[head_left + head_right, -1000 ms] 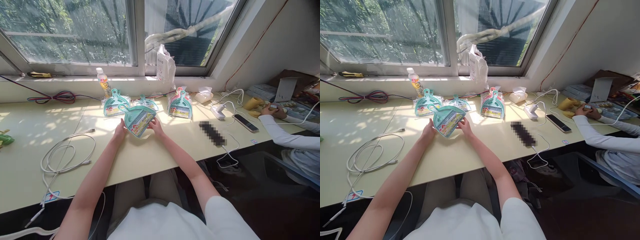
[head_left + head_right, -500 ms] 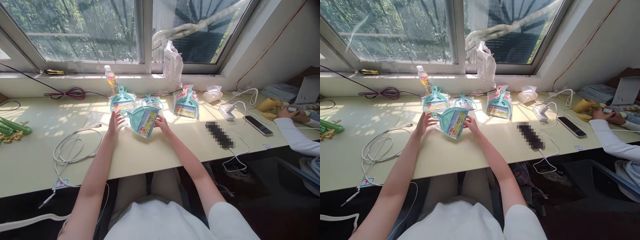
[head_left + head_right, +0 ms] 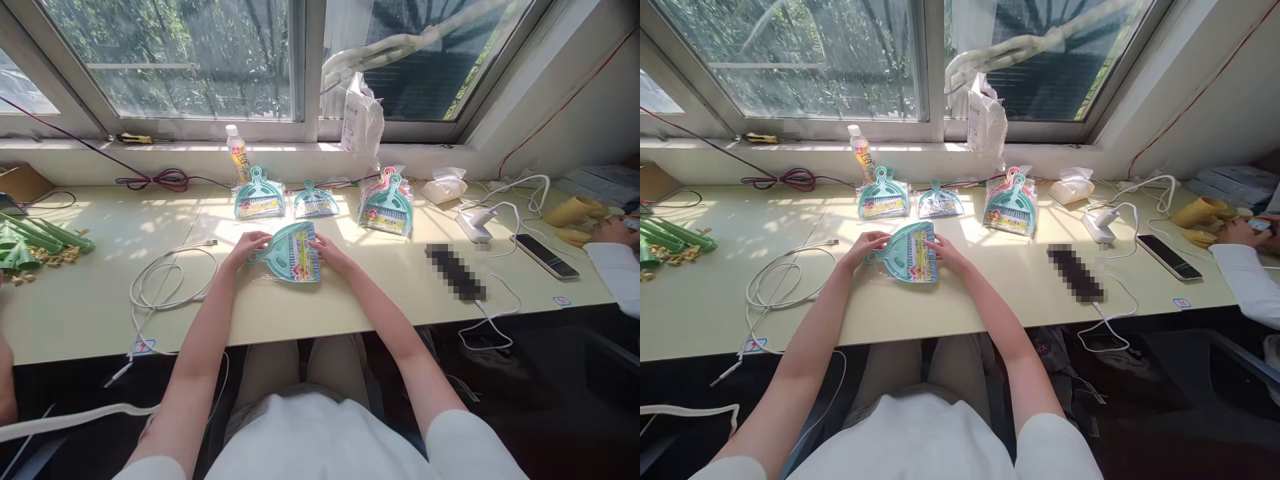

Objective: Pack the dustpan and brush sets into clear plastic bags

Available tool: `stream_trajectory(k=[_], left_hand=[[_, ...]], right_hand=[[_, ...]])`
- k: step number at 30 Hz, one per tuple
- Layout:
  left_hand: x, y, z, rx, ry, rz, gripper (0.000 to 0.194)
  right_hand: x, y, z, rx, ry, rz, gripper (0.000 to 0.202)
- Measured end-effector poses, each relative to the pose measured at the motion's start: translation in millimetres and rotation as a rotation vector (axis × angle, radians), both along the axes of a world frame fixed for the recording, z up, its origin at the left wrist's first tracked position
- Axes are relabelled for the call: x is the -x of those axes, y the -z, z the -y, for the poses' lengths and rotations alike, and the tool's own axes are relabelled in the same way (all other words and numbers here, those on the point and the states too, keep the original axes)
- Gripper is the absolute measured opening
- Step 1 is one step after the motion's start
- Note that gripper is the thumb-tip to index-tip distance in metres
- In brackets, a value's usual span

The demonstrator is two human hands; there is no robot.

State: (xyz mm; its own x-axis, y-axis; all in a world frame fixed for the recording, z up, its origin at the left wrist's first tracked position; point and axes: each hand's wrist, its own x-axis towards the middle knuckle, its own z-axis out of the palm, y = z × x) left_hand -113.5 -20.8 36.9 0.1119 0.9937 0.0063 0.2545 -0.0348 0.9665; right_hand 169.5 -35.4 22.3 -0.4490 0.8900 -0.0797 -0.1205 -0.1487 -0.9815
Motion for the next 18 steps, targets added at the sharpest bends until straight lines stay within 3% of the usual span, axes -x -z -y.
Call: stream_trajectory(k=[5,9,12,14,16,18], left_hand=[[11,0.7,-2,0.042,-0.102,0.115,0.046],[37,5.7,-13,-0.027,-0.442,0.203,0.039],[55,7.9,-18,-0.056,-0.739,0.037,0.043],[59,5.7,-17,-0.134,-0.888,-0.161,0.061],[50,0.5,-12,-0.266,-0.995,-0.300,0.081],[28,-5.5,-6,-0.389,-0.998,-0.276,0.084]], right_hand=[[-9,-3.6,-5,-0.062,0.087,-0.016,0.058],[-26,-4.7,-17,-0.080,0.311,-0.153,0.052],[-37,-2.5,-25,-0.045,0.479,-0.250,0.045],[-40,-0.6,-27,-0.029,0.527,-0.282,0.042],[-37,0.5,-26,-0.032,0.534,-0.280,0.041],[-31,0.9,-22,-0.047,0.515,-0.268,0.042]])
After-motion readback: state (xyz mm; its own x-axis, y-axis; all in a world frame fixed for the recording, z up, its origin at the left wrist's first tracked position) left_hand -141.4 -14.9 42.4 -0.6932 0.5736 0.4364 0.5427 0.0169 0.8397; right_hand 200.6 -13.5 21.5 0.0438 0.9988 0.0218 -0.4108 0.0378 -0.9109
